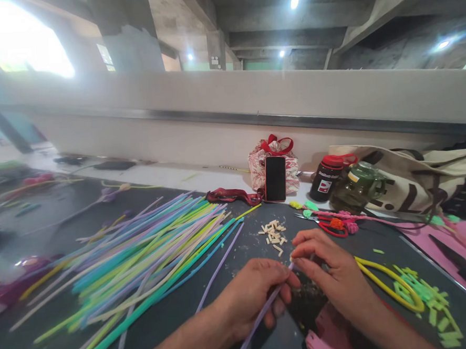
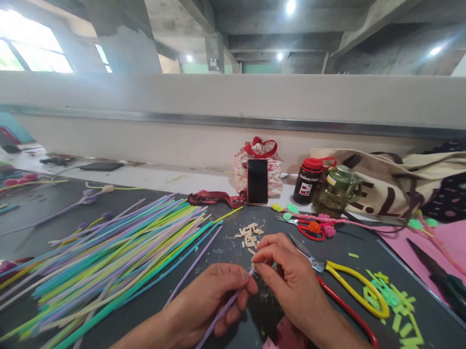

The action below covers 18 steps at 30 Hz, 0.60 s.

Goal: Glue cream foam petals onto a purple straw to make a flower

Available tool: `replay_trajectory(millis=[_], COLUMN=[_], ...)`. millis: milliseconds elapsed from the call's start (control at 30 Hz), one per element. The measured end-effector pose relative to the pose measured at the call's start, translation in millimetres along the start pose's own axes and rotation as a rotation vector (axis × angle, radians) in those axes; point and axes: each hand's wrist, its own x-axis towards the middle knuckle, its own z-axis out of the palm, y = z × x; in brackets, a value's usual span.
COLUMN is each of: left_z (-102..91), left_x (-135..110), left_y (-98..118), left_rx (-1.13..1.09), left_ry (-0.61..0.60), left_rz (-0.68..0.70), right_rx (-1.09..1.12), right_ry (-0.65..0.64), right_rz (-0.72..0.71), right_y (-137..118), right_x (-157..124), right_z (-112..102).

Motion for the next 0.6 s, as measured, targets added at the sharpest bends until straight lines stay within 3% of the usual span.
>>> replay_trajectory(millis=[167, 300, 433, 533, 600], left_z=[-0.3, -1.5, -2.4, -2.6, -3.6], left_x=[0.5, -1.2, -1.3, -0.1, 1.2], left_y=[-1.3, 2.0, 4.9, 4.2, 2.2], left_rx=[-0.012, -0.067, -0.114, -0.110, -0.105], left_ry=[-0.004, 0.008, 0.004, 0.030, 0.046], left_rz=[-0.006, -0.031, -0.026, 0.014, 0.042], right_rx=[-0.066, 0.049, 0.237, 0.254, 0.224], right_ry=[-0.034, 0.016, 0.148, 0.132, 0.096], right_rz=[-0.027, -0.006, 0.256, 0.470, 0.484], right_y=[-4.4, -7.3, -3.7, 0.0, -0.2], right_x=[-1.5, -0.7, 4.0, 8.5, 10.8], right_z=[-0.8, -8.0, -16.1, -15.4, -14.2])
